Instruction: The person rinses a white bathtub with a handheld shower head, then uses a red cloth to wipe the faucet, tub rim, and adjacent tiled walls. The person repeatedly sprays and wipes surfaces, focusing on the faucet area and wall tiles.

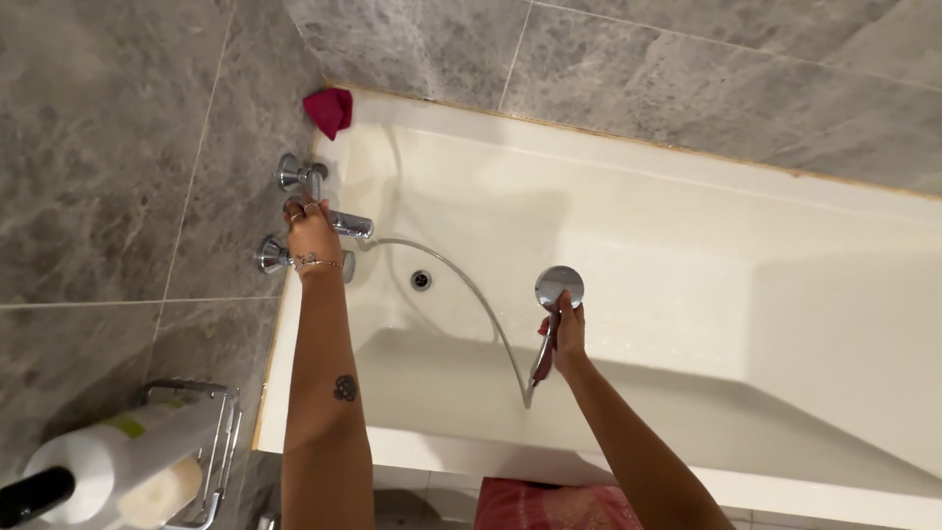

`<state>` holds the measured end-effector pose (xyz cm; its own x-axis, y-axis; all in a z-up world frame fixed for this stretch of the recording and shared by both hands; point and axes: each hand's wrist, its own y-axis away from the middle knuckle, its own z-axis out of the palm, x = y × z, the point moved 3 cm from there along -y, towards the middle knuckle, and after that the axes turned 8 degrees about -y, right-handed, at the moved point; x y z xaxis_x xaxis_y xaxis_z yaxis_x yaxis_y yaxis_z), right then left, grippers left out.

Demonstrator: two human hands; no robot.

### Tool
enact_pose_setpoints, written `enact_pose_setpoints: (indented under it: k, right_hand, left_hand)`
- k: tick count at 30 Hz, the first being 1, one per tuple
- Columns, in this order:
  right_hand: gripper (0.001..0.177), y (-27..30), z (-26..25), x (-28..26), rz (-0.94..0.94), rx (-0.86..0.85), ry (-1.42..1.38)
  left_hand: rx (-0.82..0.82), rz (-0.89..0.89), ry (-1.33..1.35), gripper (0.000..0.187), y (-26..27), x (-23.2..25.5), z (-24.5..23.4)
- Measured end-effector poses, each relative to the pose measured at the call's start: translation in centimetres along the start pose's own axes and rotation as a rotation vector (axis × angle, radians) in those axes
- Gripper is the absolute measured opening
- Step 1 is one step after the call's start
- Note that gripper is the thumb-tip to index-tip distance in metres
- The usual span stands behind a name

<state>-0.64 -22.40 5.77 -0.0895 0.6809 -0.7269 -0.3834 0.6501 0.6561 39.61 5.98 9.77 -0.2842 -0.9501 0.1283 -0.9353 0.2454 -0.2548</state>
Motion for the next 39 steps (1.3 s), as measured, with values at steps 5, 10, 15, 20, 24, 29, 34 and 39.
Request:
enact_pose_setpoints:
  k: [5,10,15,20,24,29,34,39]
  right_hand:
    - [0.043,1.1,8.3,0.8,0.026,-0.197,0.017]
    - [0.047,2.9,19.5,1.3,0.015,-0.373,0.164]
    - [0.051,5.0,24.6,2.4,0.065,-0.345,0.277]
    - [0.053,5.5,26.0,2.9,0.050,-0.361,0.278]
    - [0.049,5.3,25.6,2.8,0.011,-0.387,0.289]
    - [0.053,4.6,25.3,2.4,-0.014,-0.360,0.326]
    - [0.054,4.0,22.9,2.3,-0.010,-0.329,0.284]
    - [0.054,3.2,21.3,1.6,0.025,-0.276,0.269]
  left_hand:
    - [0.118,-0.033,-0.127,0.033,0.3,0.4,0.6]
    - [0.177,-0.093,-0.199,0.035,0.6,1.1,1.3]
    - [0.185,-0.015,-0.267,0.036,1.0,1.4,1.4]
    - [0.127,0.074,-0.277,0.036,0.3,1.1,0.6]
    - [0.140,0.099,-0.341,0.035,0.4,1.4,0.1]
    - [0.186,0.137,-0.385,0.035,0.1,1.7,-0.2]
    - [0.137,0.111,-0.398,0.034,0.5,1.7,-0.2]
    - [0.165,0.120,-0.389,0.034,0.6,1.9,-1.1]
